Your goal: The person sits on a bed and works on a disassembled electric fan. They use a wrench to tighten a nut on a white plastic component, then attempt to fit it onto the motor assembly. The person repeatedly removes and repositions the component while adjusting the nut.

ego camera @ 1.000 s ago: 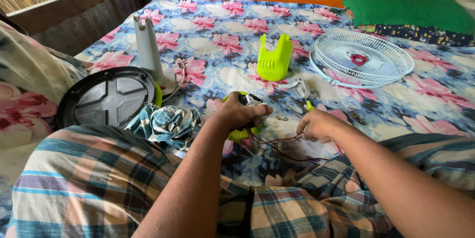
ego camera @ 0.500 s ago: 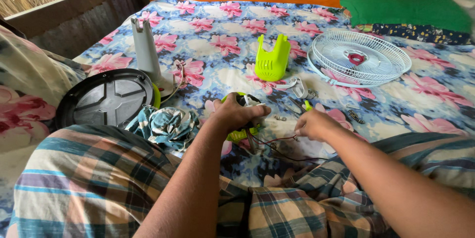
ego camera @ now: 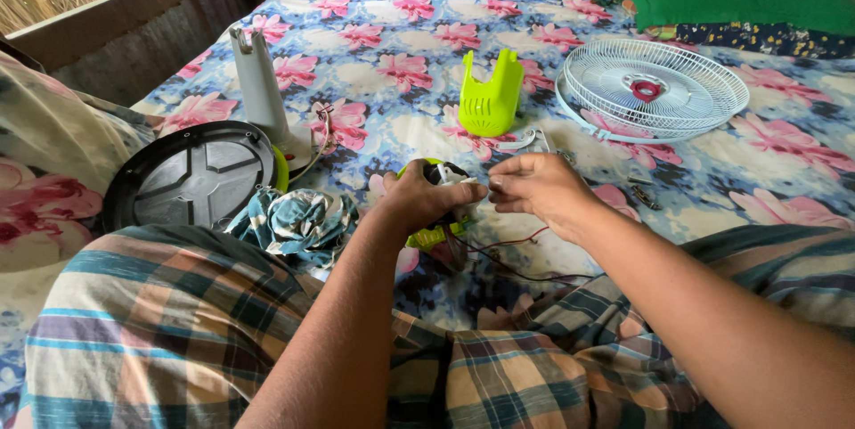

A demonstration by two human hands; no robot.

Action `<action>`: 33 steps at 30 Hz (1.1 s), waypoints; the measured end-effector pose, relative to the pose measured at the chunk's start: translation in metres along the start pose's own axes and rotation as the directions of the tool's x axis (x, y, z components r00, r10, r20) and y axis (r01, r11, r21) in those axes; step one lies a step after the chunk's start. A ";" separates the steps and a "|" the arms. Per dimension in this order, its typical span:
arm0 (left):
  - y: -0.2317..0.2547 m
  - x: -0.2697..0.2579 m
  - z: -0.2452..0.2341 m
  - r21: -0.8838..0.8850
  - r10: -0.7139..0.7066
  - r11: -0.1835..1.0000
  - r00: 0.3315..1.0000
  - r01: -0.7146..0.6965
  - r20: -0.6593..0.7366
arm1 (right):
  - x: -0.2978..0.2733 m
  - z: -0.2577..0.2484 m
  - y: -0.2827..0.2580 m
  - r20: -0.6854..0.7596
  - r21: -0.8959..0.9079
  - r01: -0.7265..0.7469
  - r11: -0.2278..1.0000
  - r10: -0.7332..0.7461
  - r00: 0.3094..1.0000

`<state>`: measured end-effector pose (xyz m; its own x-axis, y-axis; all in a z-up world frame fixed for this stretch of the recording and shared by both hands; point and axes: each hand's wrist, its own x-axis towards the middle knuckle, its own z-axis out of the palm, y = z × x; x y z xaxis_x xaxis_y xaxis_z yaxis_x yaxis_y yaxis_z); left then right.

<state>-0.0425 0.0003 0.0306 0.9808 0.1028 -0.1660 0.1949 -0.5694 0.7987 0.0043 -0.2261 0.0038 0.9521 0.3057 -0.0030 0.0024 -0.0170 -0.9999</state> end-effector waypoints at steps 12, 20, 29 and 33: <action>0.007 -0.003 0.001 0.053 -0.048 0.997 0.999 0.048 -0.006 | 0.018 0.023 -0.041 0.103 -0.340 0.011 0.940 0.026 0.994; 0.009 0.000 0.001 0.088 -0.062 0.994 0.998 0.061 0.005 | 0.035 0.036 -0.047 0.154 -0.400 -0.039 0.916 0.110 0.982; 0.007 0.004 0.004 0.116 -0.058 0.992 0.998 0.058 -0.002 | 0.041 0.038 -0.044 0.065 -0.450 -0.047 0.892 0.086 0.994; 0.008 0.008 0.003 0.128 -0.035 0.991 0.999 0.034 0.004 | 0.046 0.035 -0.045 0.040 -0.422 -0.145 0.895 0.178 0.983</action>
<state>-0.0335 -0.0057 0.0342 0.9734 0.1190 -0.1960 0.2247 -0.6653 0.7120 0.0374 -0.1776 0.0479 0.9244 0.3356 -0.1816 -0.0068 -0.4614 -0.8872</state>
